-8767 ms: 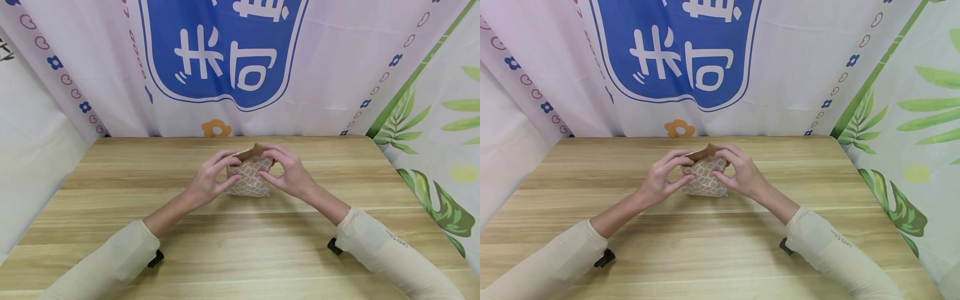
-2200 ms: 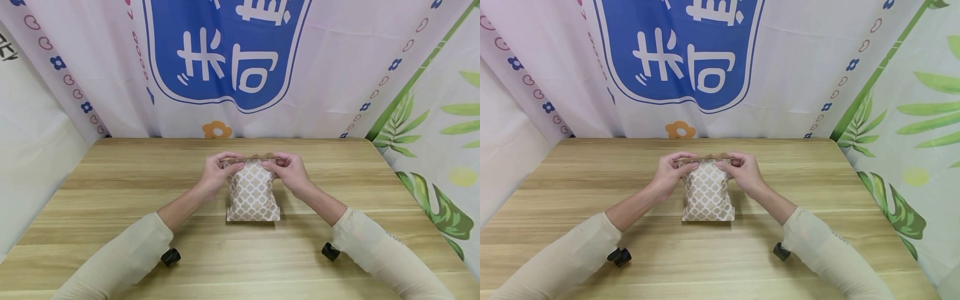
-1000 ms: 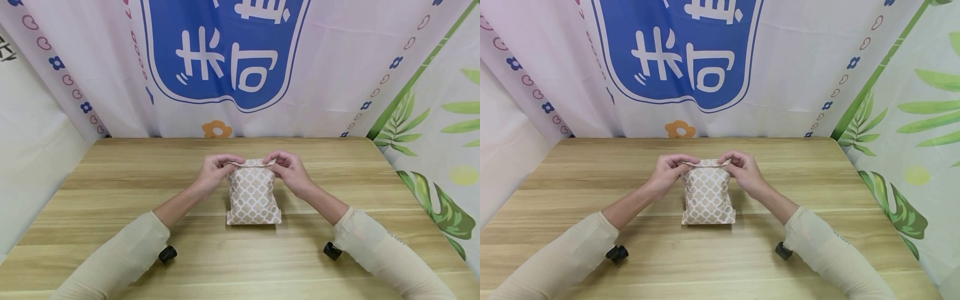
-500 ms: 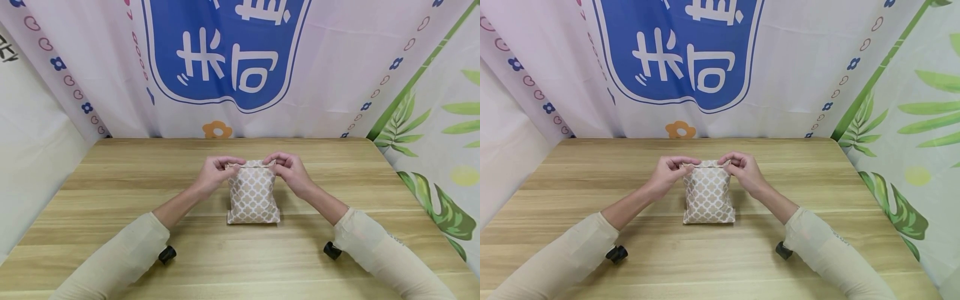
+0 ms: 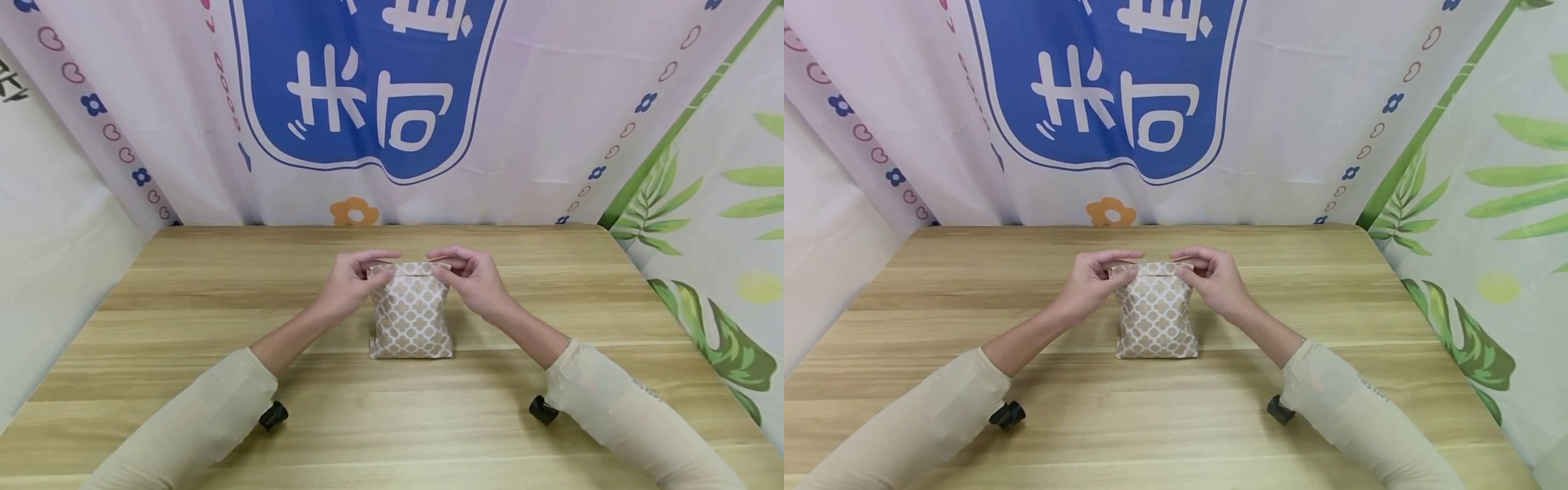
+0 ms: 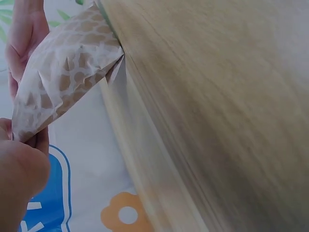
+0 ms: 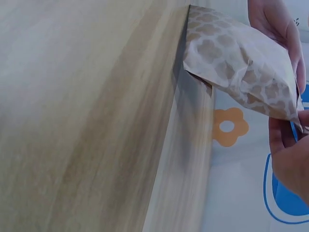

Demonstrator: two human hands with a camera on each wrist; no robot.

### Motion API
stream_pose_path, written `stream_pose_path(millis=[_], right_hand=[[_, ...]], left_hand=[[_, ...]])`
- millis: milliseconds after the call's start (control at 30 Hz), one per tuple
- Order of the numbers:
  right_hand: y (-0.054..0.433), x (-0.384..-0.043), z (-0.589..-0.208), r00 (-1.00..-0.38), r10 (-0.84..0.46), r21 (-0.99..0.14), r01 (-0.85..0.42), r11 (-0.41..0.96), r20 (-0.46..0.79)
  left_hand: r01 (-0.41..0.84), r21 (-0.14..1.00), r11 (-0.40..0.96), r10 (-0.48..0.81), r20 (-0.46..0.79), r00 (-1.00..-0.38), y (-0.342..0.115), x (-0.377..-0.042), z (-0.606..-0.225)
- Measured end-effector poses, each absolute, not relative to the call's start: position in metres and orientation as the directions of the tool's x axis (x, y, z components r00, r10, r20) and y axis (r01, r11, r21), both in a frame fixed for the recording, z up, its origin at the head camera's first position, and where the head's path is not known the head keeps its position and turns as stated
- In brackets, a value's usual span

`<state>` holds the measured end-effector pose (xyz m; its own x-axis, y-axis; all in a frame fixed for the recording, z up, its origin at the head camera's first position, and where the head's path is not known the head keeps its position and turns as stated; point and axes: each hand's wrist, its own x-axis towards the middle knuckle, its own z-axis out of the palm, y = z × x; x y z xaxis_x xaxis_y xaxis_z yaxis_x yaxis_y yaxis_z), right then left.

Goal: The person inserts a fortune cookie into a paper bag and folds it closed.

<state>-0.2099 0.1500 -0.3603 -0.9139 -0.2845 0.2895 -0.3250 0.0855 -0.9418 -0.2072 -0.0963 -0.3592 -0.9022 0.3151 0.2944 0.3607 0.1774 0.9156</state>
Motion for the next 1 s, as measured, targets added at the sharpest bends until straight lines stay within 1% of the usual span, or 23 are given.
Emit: stream_pose_path(millis=[167, 333, 400, 467, 600, 667, 800, 1000], right_hand=[[0.147, -0.207, -0.360, -0.890, -0.287, -0.917, -0.391, 0.081, 0.354], [0.145, -0.205, -0.360, -0.874, -0.302, -0.908, -0.415, 0.057, 0.381], [0.146, -0.205, -0.360, -0.874, -0.305, -0.906, -0.418, 0.075, 0.378], [0.148, -0.205, -0.359, -0.877, -0.313, -0.900, -0.418, 0.125, 0.364], [0.152, -0.204, -0.354, -0.895, -0.333, -0.887, -0.387, 0.253, 0.295], [0.155, -0.204, -0.352, -0.902, -0.345, -0.886, -0.365, 0.286, 0.260], [0.158, -0.204, -0.349, -0.893, -0.378, -0.890, -0.360, 0.279, 0.243], [0.159, -0.205, -0.351, -0.866, -0.401, -0.869, -0.420, 0.260, 0.299]], left_hand=[[0.387, 0.894, 0.226, 0.313, 0.310, -0.898, -0.089, -0.207, -0.354], [0.392, 0.884, 0.255, 0.309, 0.310, -0.899, -0.085, -0.206, -0.352], [0.403, 0.877, 0.261, 0.312, 0.318, -0.895, -0.084, -0.205, -0.351], [0.426, 0.865, 0.267, 0.322, 0.336, -0.885, -0.084, -0.204, -0.351], [0.478, 0.841, 0.254, 0.339, 0.385, -0.858, -0.084, -0.203, -0.352], [0.490, 0.837, 0.244, 0.339, 0.400, -0.851, -0.084, -0.203, -0.352], [0.483, 0.844, 0.234, 0.332, 0.397, -0.856, -0.085, -0.202, -0.352], [0.467, 0.845, 0.262, 0.357, 0.364, -0.860, -0.085, -0.204, -0.349]])
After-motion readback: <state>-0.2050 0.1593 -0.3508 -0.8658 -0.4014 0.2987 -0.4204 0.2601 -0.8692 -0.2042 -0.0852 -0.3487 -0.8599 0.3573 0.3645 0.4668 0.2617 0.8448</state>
